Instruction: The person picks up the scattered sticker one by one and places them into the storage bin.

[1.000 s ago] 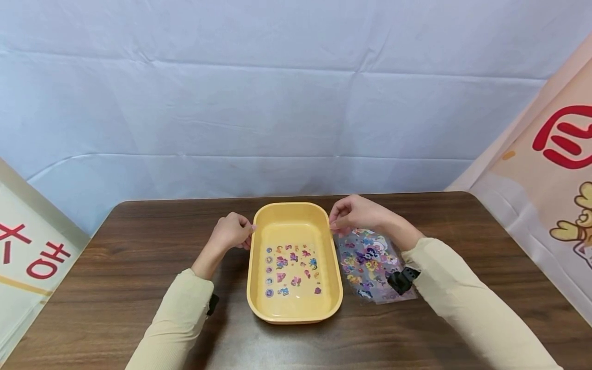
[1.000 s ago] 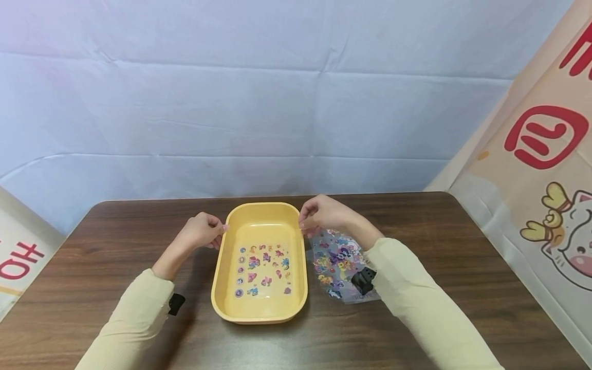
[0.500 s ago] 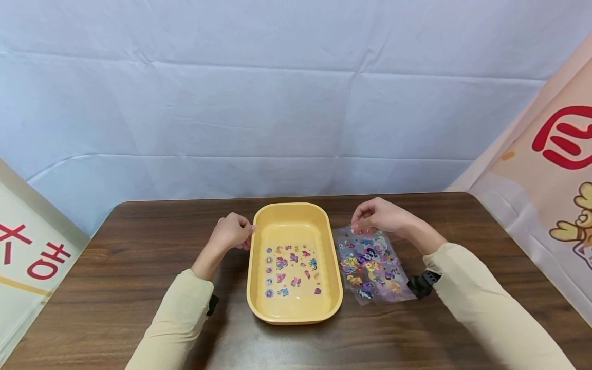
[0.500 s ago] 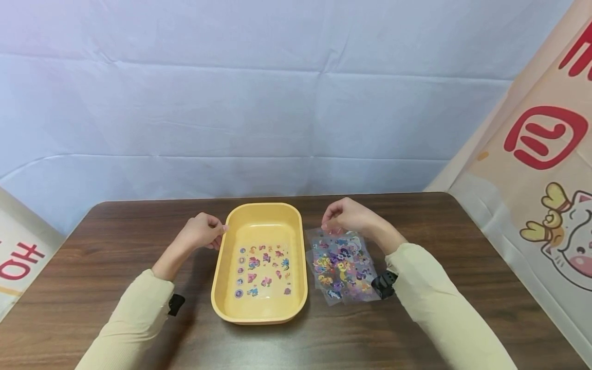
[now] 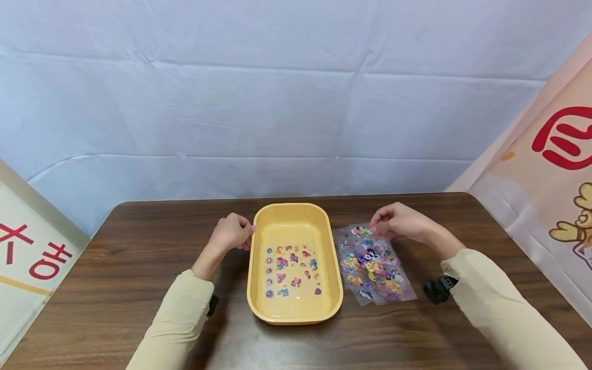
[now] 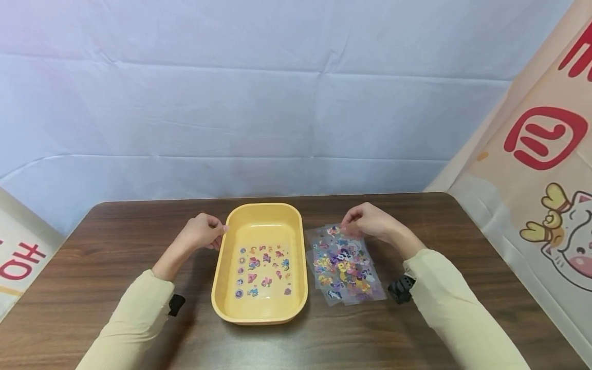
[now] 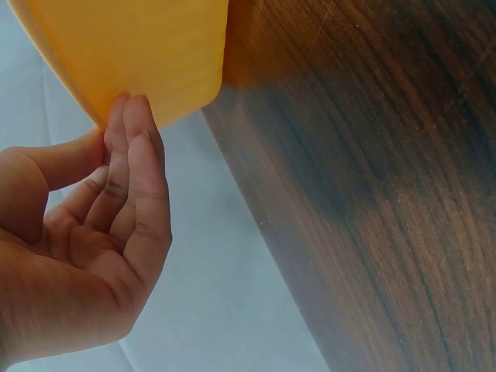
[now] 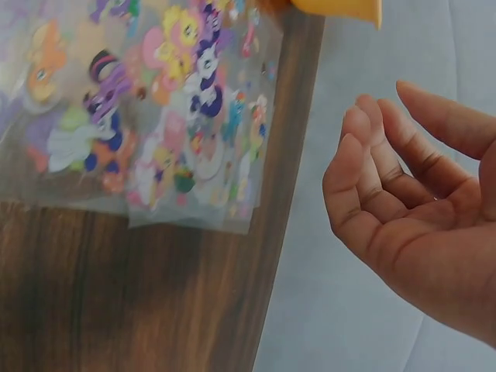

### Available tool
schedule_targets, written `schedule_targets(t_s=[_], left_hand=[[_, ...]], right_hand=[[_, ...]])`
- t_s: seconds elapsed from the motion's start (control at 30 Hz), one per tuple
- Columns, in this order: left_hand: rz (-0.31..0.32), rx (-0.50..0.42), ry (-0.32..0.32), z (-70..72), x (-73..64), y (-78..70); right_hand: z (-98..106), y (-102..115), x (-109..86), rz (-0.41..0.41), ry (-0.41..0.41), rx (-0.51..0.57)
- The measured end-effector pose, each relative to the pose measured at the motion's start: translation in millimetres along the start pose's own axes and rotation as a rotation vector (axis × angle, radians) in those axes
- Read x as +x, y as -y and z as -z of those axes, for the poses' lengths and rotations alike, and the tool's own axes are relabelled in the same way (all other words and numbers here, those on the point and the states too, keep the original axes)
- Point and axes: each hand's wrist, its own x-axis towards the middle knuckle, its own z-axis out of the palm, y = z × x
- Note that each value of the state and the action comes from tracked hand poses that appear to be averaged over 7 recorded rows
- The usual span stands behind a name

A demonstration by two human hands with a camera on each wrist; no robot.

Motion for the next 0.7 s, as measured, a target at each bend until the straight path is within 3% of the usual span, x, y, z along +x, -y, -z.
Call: schedule_targets(t_s=[0.37,0.7], left_hand=[[-0.006,0.001,0.004,0.0,0.4,0.9],[-0.008,0.007,0.005,0.0,0.1,0.5]], right_hand=[[5.3,-19.9,-3.4,0.030,0.003,0.034],[6.6,-30.6,-5.5,-0.045,-0.062,-0.010]])
